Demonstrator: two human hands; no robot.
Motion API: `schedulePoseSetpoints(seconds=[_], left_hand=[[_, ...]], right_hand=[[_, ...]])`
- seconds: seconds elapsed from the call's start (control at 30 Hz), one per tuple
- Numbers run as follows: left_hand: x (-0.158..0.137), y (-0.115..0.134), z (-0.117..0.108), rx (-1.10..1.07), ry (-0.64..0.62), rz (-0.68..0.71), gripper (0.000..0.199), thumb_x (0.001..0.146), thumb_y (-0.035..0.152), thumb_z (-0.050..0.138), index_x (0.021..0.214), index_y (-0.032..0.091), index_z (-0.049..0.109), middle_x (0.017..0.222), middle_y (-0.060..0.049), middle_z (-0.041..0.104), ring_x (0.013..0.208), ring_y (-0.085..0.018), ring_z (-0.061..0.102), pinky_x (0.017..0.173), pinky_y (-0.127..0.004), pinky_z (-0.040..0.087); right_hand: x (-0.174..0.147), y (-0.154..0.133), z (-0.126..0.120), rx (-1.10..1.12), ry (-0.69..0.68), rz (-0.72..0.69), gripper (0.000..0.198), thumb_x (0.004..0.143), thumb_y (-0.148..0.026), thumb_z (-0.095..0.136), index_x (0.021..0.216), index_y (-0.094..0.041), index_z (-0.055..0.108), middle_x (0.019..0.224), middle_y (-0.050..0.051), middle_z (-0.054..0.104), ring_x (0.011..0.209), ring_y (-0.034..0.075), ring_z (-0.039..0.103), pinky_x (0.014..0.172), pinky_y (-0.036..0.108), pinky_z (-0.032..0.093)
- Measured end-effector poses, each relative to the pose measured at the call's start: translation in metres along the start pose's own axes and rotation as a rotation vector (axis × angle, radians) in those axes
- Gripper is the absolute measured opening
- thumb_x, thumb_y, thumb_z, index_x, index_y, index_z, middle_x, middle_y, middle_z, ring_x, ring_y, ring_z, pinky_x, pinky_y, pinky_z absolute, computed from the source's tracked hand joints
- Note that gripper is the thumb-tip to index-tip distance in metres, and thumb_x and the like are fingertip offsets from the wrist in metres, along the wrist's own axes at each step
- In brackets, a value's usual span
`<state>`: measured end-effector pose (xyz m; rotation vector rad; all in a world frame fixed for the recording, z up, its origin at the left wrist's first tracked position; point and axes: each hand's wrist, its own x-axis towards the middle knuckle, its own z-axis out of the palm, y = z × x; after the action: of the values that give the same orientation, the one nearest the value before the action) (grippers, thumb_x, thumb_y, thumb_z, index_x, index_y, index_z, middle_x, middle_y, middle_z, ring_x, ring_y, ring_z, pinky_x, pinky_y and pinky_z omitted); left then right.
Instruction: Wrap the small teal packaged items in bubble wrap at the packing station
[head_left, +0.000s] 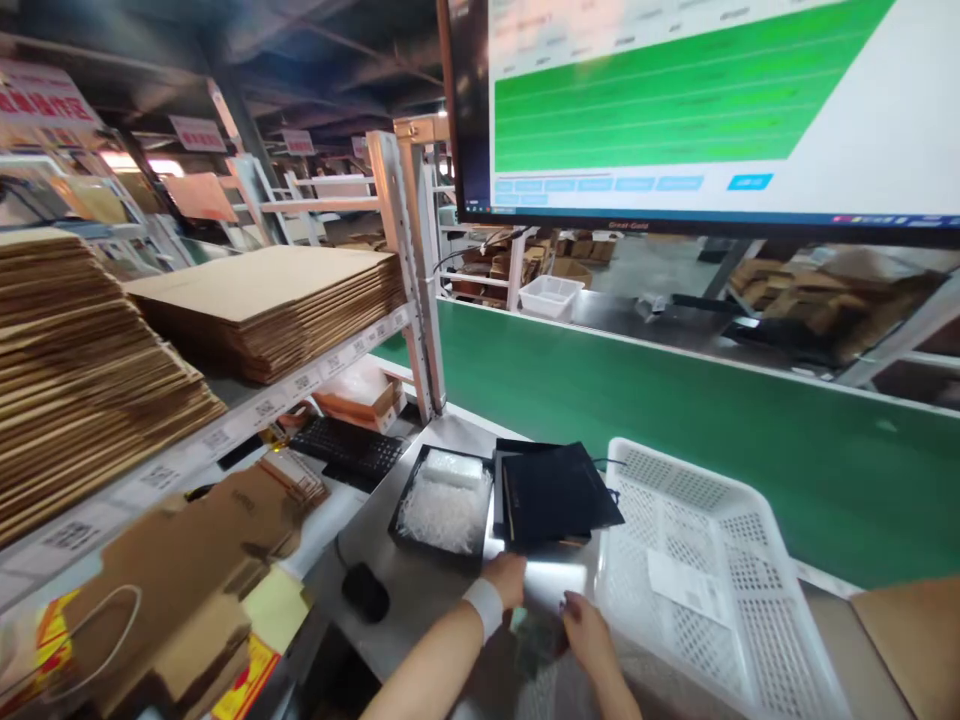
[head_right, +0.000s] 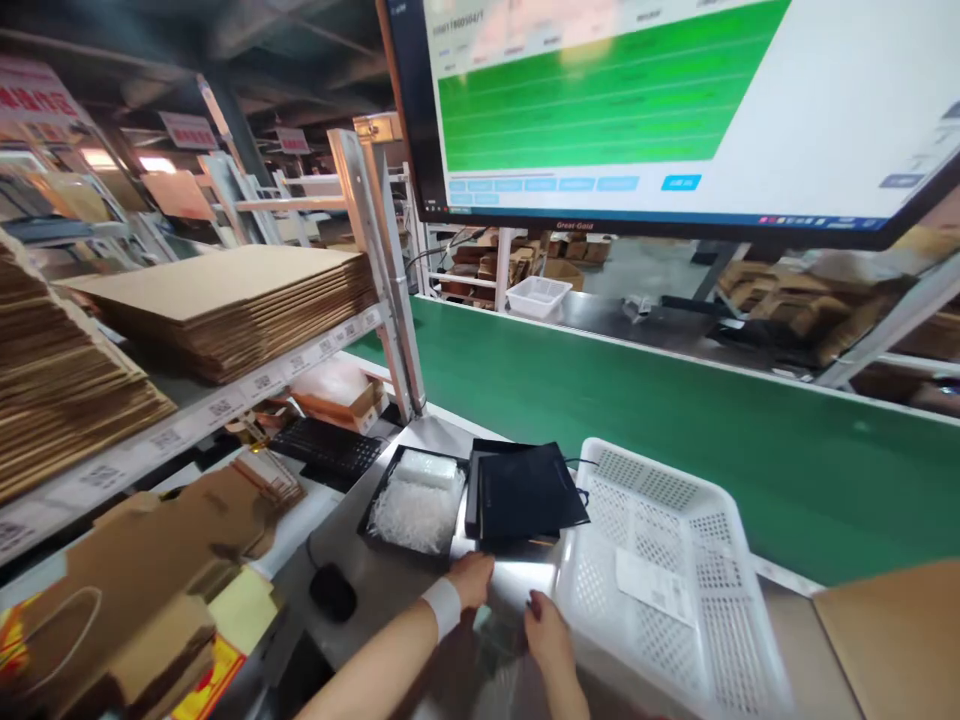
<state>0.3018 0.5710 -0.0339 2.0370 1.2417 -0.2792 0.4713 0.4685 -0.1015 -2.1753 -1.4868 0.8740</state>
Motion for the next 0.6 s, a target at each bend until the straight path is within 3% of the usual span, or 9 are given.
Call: schedulePoseSetpoints(seconds=[0.17, 0.3, 0.4, 0.47, 0.53, 0.6], left_hand=[[0.004, -0.008, 0.004, -0.004, 0.029, -0.013, 0.010, 0.088, 0.010, 0.075, 0.096, 0.014, 0.072, 0.119, -0.010, 0.072, 0.120, -0.028, 0.065, 0.106, -0.049, 0.053], [0.002, -0.017, 0.009, -0.053, 0.010, -0.001, 0.008, 0.089, 0.009, 0.069, 0.090, 0.017, 0.073, 0.104, -0.006, 0.075, 0.107, -0.025, 0.070, 0.101, -0.045, 0.055], [-0.007, -0.026, 0.013, -0.114, 0.004, 0.028, 0.019, 0.094, 0.013, 0.060, 0.106, 0.017, 0.075, 0.107, -0.007, 0.076, 0.108, -0.025, 0.070, 0.102, -0.041, 0.053], [-0.015, -0.032, 0.014, -0.155, -0.021, 0.060, 0.036, 0.093, 0.025, 0.068, 0.128, 0.019, 0.071, 0.115, -0.007, 0.075, 0.109, -0.026, 0.069, 0.099, -0.038, 0.054], [-0.022, -0.038, 0.014, -0.176, -0.070, 0.112, 0.068, 0.078, 0.036, 0.086, 0.141, 0.022, 0.064, 0.124, -0.007, 0.072, 0.114, -0.027, 0.066, 0.101, -0.037, 0.053], [-0.026, -0.042, 0.015, -0.146, -0.119, 0.195, 0.084, 0.064, 0.041, 0.096, 0.140, 0.022, 0.066, 0.131, -0.009, 0.067, 0.122, -0.031, 0.062, 0.106, -0.038, 0.050]], right_hand=[[0.020, -0.001, 0.006, 0.021, -0.052, 0.037, 0.020, 0.079, -0.011, 0.056, 0.082, -0.021, 0.073, 0.086, 0.005, 0.079, 0.091, 0.023, 0.076, 0.085, 0.039, 0.059], [0.024, -0.003, 0.012, 0.086, -0.097, 0.026, 0.012, 0.076, -0.010, 0.060, 0.070, -0.020, 0.064, 0.078, 0.002, 0.074, 0.087, 0.021, 0.072, 0.084, 0.038, 0.055], [0.018, -0.001, 0.011, 0.178, -0.141, -0.020, 0.005, 0.072, -0.019, 0.056, 0.069, -0.022, 0.059, 0.076, 0.002, 0.073, 0.085, 0.022, 0.071, 0.083, 0.037, 0.054], [0.011, -0.002, 0.009, 0.240, -0.168, -0.056, 0.009, 0.072, -0.029, 0.052, 0.072, -0.024, 0.059, 0.079, 0.004, 0.075, 0.086, 0.024, 0.073, 0.083, 0.038, 0.056], [0.003, -0.006, 0.004, 0.293, -0.199, -0.101, 0.029, 0.073, -0.037, 0.047, 0.086, -0.022, 0.067, 0.092, 0.008, 0.079, 0.094, 0.025, 0.076, 0.087, 0.037, 0.058], [-0.006, -0.013, 0.000, 0.317, -0.237, -0.156, 0.048, 0.071, -0.039, 0.049, 0.106, -0.018, 0.073, 0.103, 0.010, 0.081, 0.100, 0.025, 0.076, 0.089, 0.035, 0.058]])
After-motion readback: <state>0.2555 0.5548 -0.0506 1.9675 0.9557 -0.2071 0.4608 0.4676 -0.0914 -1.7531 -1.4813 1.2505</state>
